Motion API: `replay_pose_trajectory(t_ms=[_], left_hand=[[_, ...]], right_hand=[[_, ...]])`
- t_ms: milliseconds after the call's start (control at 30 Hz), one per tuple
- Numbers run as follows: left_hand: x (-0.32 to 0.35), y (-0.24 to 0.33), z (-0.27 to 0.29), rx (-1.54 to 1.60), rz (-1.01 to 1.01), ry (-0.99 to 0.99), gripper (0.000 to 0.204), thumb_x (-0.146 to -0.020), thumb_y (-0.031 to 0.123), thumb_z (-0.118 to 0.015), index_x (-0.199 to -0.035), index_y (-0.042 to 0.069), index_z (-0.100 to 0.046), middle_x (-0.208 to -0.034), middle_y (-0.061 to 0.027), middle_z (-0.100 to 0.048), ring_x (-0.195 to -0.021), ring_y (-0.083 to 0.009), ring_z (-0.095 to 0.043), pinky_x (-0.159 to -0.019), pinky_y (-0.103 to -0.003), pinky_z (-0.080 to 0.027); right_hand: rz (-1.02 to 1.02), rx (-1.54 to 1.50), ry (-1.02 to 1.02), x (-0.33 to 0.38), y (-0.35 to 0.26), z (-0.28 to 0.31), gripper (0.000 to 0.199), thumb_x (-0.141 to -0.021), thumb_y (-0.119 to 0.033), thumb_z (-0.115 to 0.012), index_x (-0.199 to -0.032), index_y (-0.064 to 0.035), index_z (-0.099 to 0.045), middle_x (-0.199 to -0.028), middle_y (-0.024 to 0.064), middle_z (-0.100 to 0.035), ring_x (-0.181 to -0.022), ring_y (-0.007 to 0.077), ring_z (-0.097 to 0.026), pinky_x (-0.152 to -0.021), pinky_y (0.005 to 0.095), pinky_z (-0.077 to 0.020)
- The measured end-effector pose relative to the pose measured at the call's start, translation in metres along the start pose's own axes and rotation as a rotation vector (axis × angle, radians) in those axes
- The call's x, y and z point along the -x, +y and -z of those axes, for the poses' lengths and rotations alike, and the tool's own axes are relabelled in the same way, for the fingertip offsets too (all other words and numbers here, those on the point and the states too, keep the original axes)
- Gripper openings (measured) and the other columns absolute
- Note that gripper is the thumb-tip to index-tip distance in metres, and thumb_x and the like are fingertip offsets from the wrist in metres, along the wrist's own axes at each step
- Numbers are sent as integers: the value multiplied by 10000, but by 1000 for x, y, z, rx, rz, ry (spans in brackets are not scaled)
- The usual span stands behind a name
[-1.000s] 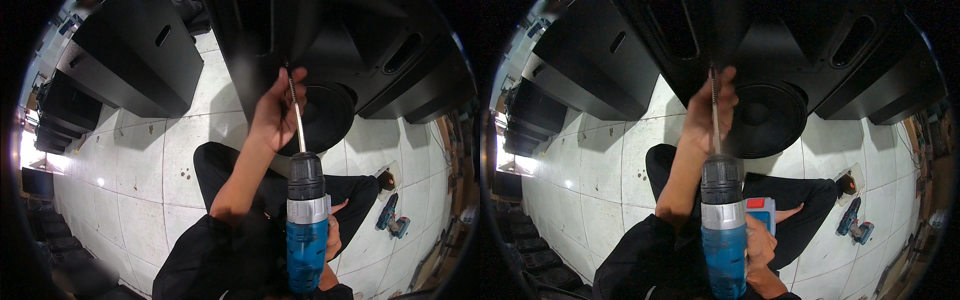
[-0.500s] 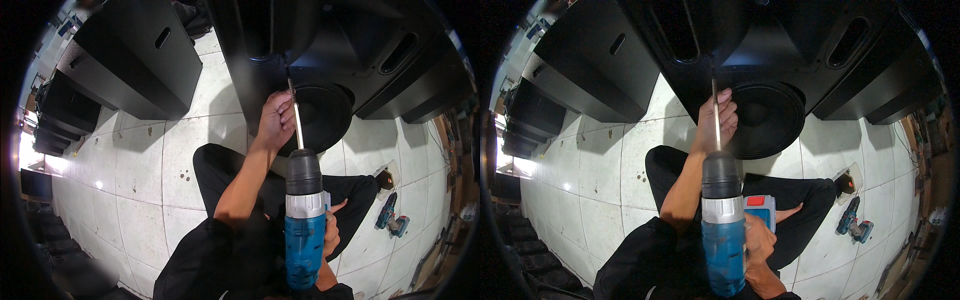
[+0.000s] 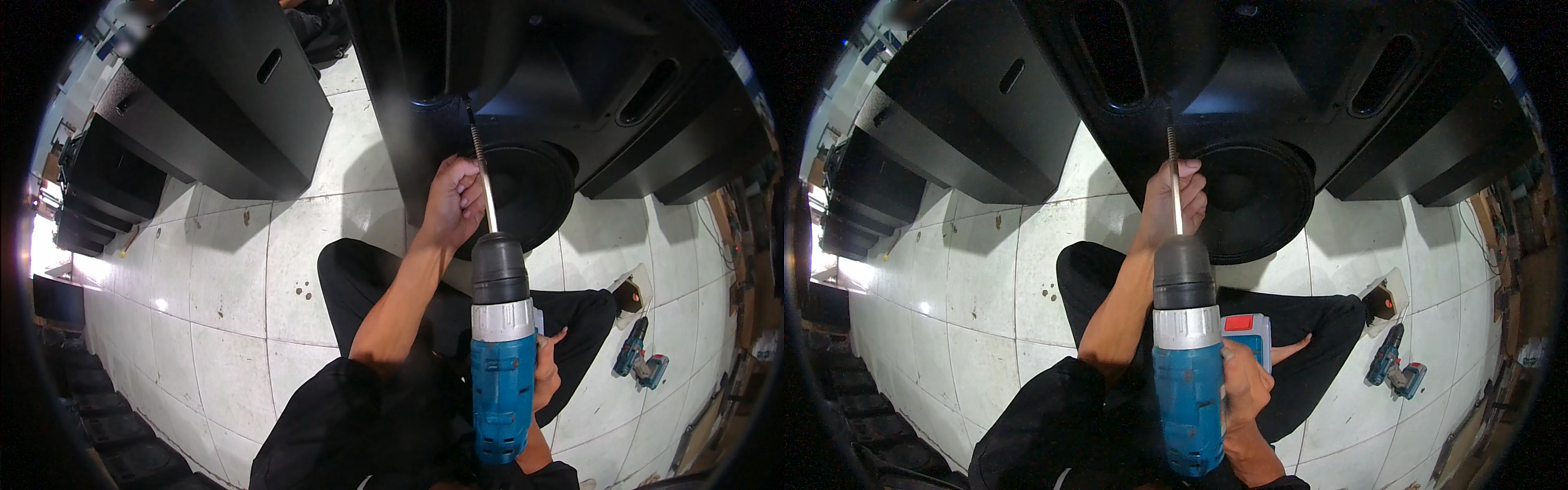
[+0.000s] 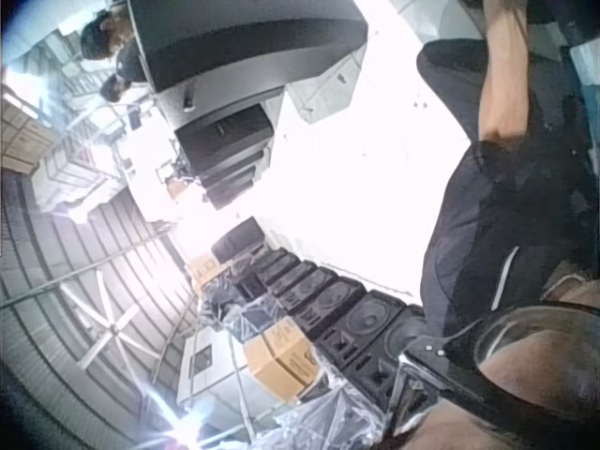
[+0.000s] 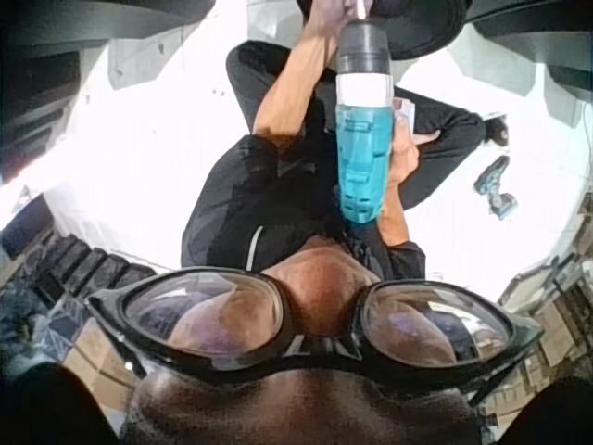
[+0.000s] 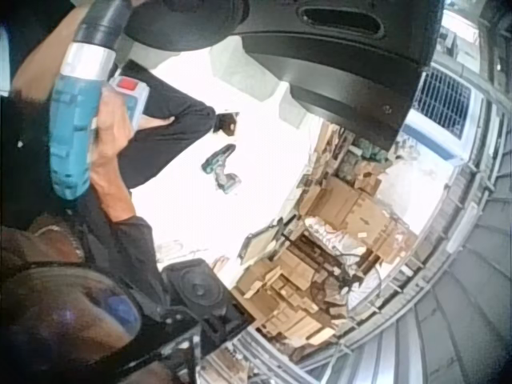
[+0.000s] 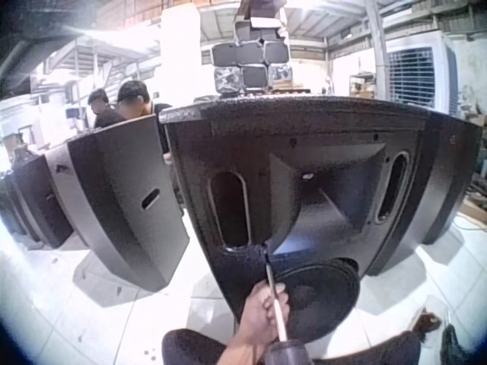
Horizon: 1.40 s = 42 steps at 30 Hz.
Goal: The person sits on the floor and uses a cordless drill to fasten screws into a large black speaker enclosure. They repeatedly pick up screws from a nearby container and secure them around the speaker cone and enclosure frame.
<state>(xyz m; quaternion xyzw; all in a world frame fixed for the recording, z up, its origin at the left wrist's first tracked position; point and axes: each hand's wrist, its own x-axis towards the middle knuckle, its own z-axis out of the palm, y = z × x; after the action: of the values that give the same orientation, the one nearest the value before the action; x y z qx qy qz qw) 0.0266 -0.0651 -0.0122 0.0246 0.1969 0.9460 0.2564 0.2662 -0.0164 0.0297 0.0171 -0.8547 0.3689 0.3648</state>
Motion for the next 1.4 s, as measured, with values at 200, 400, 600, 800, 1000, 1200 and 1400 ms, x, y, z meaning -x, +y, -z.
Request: replay_pose_trajectory(t_ms=[200, 400, 600, 800, 1000, 1200, 1400], left_hand=[[1, 2, 0, -30, -5, -13, 192, -852, 34, -507, -691, 114, -438, -559, 41, -340, -399, -50, -314, -338, -207, -254], [13, -2, 1, -152, 24, 172, 197, -869, 97, -504, -1061, 94, -550, -570, 56, -321, -412, -49, -289, -348, -195, -233], [54, -54, 67, -3, 353, 288, 144, -895, 155, -540, -1020, 85, -562, -603, 35, -363, -437, -75, -308, -355, -222, -248], [128, -117, 86, -261, 572, 695, 180, -912, 66, -486, -1060, -13, -551, -874, -90, -581, -778, -205, -600, -671, -302, -530], [86, -81, 29, -242, 466, 224, 289, -965, 7, -410, -1242, -76, -416, -1176, -240, -553, -1120, -325, -575, -981, -362, -491], [24, -54, -36, -341, 256, 36, 277, -957, 156, -560, -1155, -33, -516, -1026, -200, -634, -978, -310, -665, -817, -315, -596], [3, -50, -61, -546, 168, -102, 285, -906, 296, -637, -979, 22, -609, -787, -98, -658, -683, -154, -683, -547, -204, -561]], right_hand=[[0, -35, 26, -8, 0, -1, 548, -775, -237, -768, -1236, -84, -513, -944, 181, -663, -761, 244, -678, -651, 344, -544], [43, 60, -117, -27, -7, 20, 455, -738, -157, -748, -1155, -128, -567, -1005, 174, -660, -759, 254, -654, -652, 318, -518], [56, -23, -77, 18, 24, 58, 294, -786, -120, -715, -1042, -143, -575, -893, 129, -692, -656, 225, -655, -585, 273, -511], [-677, 258, -174, 48, 21, 87, 596, -695, -372, -816, -1068, -39, -493, -919, 119, -581, -841, 252, -617, -736, 365, -500], [-633, 27, 138, 64, 42, 92, 530, -658, -352, -842, -979, -70, -529, -834, 86, -585, -766, 229, -622, -679, 333, -519], [-718, -255, 211, 82, 57, 109, 656, -659, -333, -844, -1141, -47, -503, -952, 100, -584, -891, 248, -583, -818, 385, -487], [-700, -203, 229, 95, 65, 114, 681, -641, -364, -855, -1131, -45, -505, -974, 100, -575, -900, 257, -579, -812, 385, -490]])
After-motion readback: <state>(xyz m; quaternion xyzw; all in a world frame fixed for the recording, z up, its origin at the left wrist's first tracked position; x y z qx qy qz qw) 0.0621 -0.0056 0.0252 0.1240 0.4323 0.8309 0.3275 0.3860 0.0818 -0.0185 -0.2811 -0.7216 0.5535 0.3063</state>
